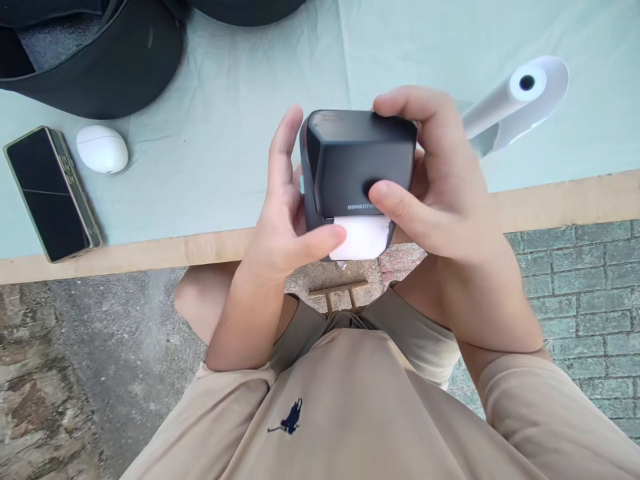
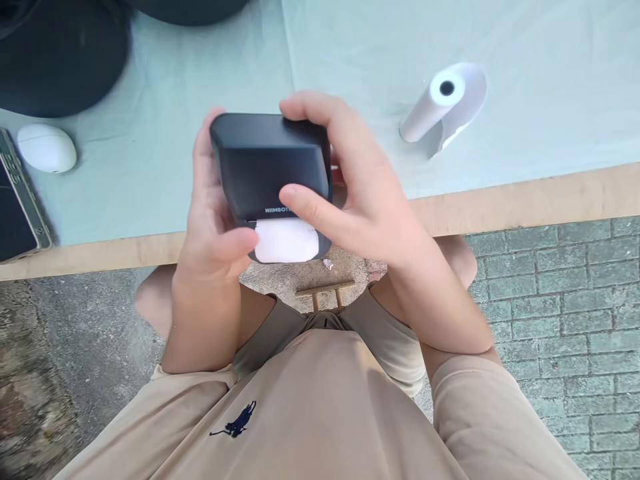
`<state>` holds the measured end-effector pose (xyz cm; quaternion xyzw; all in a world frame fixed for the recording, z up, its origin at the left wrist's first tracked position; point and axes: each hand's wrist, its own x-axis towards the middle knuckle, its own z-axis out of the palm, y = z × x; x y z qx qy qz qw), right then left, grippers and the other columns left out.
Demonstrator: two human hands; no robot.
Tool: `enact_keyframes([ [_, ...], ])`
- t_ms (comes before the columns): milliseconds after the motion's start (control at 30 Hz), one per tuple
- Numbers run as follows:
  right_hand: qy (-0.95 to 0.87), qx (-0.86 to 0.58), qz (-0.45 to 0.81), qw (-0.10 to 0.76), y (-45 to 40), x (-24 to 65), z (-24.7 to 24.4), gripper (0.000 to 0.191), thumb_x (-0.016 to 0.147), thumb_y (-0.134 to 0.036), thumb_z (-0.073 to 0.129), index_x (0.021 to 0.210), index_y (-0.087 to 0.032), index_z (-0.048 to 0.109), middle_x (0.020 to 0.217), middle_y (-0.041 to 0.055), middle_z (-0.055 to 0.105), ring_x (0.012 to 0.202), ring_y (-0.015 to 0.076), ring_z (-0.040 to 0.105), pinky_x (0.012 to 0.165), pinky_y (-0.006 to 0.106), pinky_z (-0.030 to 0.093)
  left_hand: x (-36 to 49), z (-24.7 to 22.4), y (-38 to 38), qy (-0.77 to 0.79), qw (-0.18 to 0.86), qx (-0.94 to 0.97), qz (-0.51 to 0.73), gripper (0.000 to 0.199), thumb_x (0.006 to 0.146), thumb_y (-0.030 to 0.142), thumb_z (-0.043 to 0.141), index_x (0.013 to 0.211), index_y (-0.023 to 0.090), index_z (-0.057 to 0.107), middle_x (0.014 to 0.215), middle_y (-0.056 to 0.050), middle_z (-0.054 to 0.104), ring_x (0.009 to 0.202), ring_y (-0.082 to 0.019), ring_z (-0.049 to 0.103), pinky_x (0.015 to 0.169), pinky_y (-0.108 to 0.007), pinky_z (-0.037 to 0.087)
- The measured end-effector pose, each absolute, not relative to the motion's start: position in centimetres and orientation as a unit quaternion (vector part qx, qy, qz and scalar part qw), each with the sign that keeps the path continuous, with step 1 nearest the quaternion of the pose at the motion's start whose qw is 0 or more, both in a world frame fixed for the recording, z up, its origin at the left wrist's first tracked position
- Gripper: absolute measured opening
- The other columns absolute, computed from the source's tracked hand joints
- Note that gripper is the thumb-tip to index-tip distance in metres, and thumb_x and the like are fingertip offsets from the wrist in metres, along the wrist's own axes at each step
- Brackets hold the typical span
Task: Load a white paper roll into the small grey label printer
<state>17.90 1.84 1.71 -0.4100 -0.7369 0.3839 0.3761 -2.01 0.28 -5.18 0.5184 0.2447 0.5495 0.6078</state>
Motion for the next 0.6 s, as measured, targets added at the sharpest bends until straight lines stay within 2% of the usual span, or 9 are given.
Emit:
enact_keyframes([
  [67, -0.734, -0.38, 0.419, 0.375, 1.8, 17.7, 1.8, 0.06, 0.094, -0.063, 0.065, 0.143, -0.032, 0.048, 0.153, 0.0046, 0.053, 0.136, 0.0242, 0.059, 0.091, 0.034, 0.065, -1.9, -4.7, 0.0, 0.252, 0.614, 0.498, 0.558, 0.077, 0.079, 0.058, 0.077, 0.147, 0.041, 0.044, 0.143, -0.006, 0.062, 0.145, -0.036, 0.058, 0.103, -0.05, 0.061],
  [133, -0.729, -0.372, 0.441, 0.369, 1.8, 17.7, 1.8, 0.064, 0.093, -0.062, 0.066, 0.146, -0.034, 0.044, 0.155, 0.0038, 0.051, 0.134, 0.0241, 0.06, 0.086, 0.033, 0.065, -1.7, -3.8, -0.4, 0.301, 0.619, 0.471, 0.552, 0.057, 0.086, 0.055, 0.071, 0.137, 0.036, 0.055, 0.141, -0.007, 0.064, 0.142, -0.035, 0.06, 0.099, -0.045, 0.063],
  [267, -0.718, -0.367, 0.464, 0.368, 1.8, 17.7, 1.2, 0.067, 0.092, -0.061, 0.068, 0.147, -0.032, 0.042, 0.154, 0.0061, 0.052, 0.116, 0.0203, 0.068, 0.075, 0.029, 0.063, -1.5, -2.1, -0.8, 0.374, 0.627, 0.442, 0.522, 0.059, 0.081, 0.052, 0.078, 0.132, 0.031, 0.059, 0.141, -0.008, 0.064, 0.141, -0.036, 0.061, 0.097, -0.042, 0.064],
  [333, -0.718, -0.367, 0.456, 0.377, 1.8, 17.6, 0.9, 0.067, 0.092, -0.063, 0.069, 0.145, -0.031, 0.044, 0.151, 0.0061, 0.054, 0.114, 0.0199, 0.068, 0.075, 0.029, 0.063, -1.5, -2.0, -0.8, 0.378, 0.63, 0.438, 0.518, 0.062, 0.08, 0.053, 0.08, 0.134, 0.03, 0.058, 0.141, -0.008, 0.064, 0.142, -0.037, 0.06, 0.099, -0.043, 0.064],
  [500, -0.721, -0.359, 0.412, 0.426, 1.9, 17.3, 0.2, 0.062, 0.092, -0.064, 0.067, 0.14, -0.03, 0.048, 0.146, 0.0044, 0.055, 0.13, 0.024, 0.062, 0.098, 0.038, 0.063, -1.7, -2.5, -0.6, 0.357, 0.634, 0.445, 0.523, 0.067, 0.08, 0.055, 0.082, 0.136, 0.027, 0.059, 0.139, -0.009, 0.064, 0.14, -0.038, 0.062, 0.103, -0.045, 0.062],
  [600, -0.72, -0.345, 0.425, 0.426, 2.0, 17.5, -0.1, 0.061, 0.092, -0.059, 0.069, 0.141, -0.03, 0.047, 0.147, 0.0046, 0.053, 0.128, 0.0247, 0.062, 0.101, 0.041, 0.063, -1.6, -2.4, -0.7, 0.327, 0.642, 0.441, 0.535, 0.06, 0.087, 0.052, 0.078, 0.138, 0.026, 0.06, 0.136, -0.009, 0.066, 0.14, -0.036, 0.062, 0.108, -0.046, 0.06],
])
